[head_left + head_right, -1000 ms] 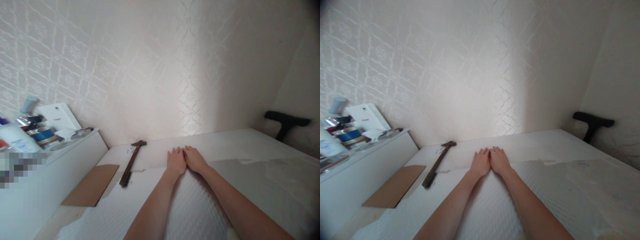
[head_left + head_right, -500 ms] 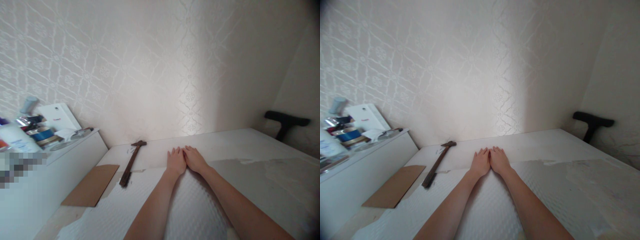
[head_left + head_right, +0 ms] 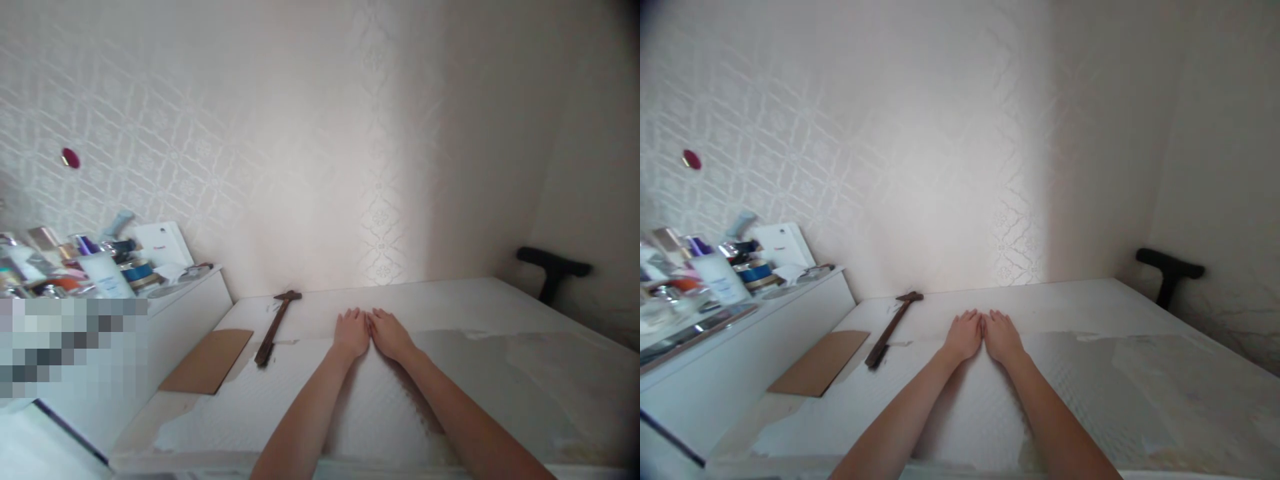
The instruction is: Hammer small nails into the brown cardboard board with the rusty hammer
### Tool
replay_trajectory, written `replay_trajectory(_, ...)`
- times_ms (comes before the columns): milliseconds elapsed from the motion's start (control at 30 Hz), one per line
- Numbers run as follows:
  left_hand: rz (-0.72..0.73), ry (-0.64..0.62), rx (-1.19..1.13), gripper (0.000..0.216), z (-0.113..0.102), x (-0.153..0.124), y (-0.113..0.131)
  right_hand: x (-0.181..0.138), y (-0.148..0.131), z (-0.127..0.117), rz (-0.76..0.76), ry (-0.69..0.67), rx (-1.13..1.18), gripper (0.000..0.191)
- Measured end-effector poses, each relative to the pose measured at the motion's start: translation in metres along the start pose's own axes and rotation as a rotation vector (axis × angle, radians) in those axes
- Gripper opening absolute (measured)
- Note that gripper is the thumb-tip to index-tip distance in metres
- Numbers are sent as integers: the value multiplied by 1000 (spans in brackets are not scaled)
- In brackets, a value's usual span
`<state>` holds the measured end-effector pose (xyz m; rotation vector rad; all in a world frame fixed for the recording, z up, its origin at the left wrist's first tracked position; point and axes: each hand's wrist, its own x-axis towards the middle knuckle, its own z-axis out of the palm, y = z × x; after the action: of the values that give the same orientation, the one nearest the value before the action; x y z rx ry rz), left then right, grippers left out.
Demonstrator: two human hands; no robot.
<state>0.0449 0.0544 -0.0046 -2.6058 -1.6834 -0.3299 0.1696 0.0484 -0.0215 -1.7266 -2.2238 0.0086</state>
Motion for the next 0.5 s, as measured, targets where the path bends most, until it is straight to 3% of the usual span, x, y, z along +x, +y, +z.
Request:
replay_trajectory(133,115,-5,36,39,-17,-27,-11,-26,7,-9,-60,10,-5,43)
replay_trajectory(233,147,73,41,36,-38,-52,-29,-47,14,-16,-92,22,-8,43)
replay_trajectory(367,10,199,90,36,-70,-81,-64,-66,22,-18,-112,69,-20,45)
replay_trajectory(500,-256,187,195,37,-90,-106,-113,-77,26,-13,-110,152,-21,44)
